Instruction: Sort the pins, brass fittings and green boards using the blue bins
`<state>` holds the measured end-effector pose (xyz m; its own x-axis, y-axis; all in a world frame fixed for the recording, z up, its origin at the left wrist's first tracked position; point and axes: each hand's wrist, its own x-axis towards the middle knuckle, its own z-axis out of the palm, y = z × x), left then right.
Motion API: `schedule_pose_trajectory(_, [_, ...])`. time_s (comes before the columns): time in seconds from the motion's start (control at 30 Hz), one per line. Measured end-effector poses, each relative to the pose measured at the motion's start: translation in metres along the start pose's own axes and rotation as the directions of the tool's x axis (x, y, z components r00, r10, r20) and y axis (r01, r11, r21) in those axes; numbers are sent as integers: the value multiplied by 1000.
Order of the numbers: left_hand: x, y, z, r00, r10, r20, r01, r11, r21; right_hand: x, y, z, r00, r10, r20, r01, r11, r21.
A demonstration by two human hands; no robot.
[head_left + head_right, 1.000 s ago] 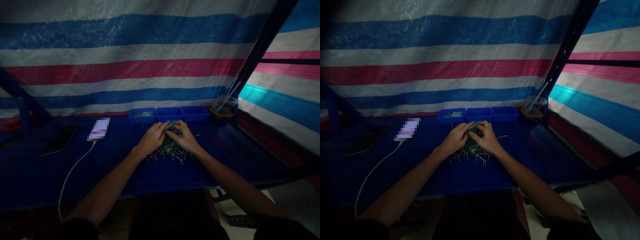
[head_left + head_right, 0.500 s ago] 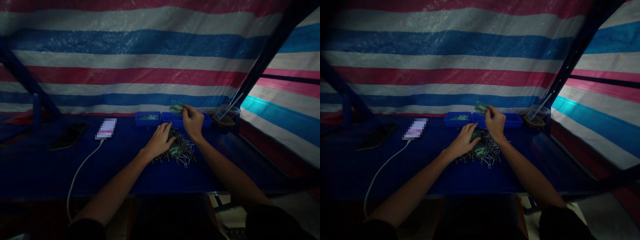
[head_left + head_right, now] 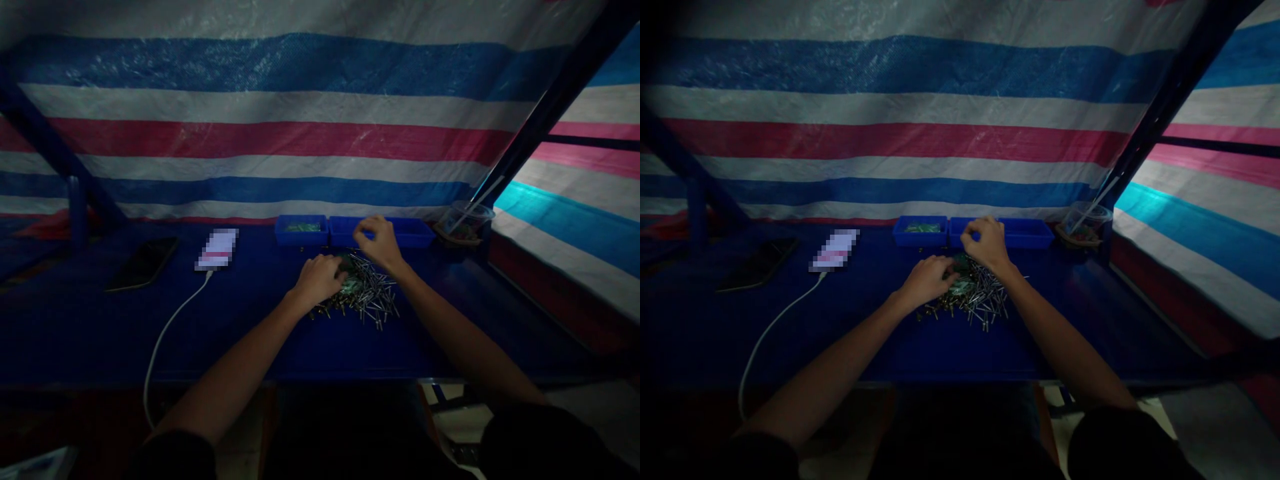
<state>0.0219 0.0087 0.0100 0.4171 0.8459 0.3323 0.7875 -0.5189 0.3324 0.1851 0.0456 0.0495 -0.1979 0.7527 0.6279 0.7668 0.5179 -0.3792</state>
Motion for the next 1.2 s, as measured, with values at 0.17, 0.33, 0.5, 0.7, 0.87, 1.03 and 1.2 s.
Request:
schedule_pose_trajectory(0.17, [6, -13, -8, 980, -131, -148, 133, 991, 6, -22, 35, -10, 988, 139, -62, -134, 988, 74])
schedule_pose_trajectory(0.33, [12, -36, -9, 956, -233, -179, 236, 972, -2, -27, 24, -14, 992, -31, 126, 21, 997, 80])
schedule_pose_trajectory(0.5, [15, -48, 3, 969, -227, -96, 227, 974, -7, -40, 7, -13, 747, -217, 628, 204, 974, 94])
schedule_pose_trajectory(0.7, [16, -45, 7, 978, -205, -27, 206, 979, 13, -38, 11, -7, 755, -241, 610, 280, 959, 33])
schedule_pose_trajectory(0.87, [15, -38, 6, 968, -248, -35, 250, 967, 59, -36, 16, -5, 791, -192, 580, 238, 971, -3])
schedule_pose_trajectory(1.03, [13, -35, 11, 964, -260, -57, 265, 960, 90, -39, 18, -4, 795, -141, 590, 200, 979, -36])
schedule_pose_trajectory(1.2, [17, -43, 14, 984, -177, -28, 179, 983, 43, -41, 15, 1, 801, -152, 579, 177, 984, 15])
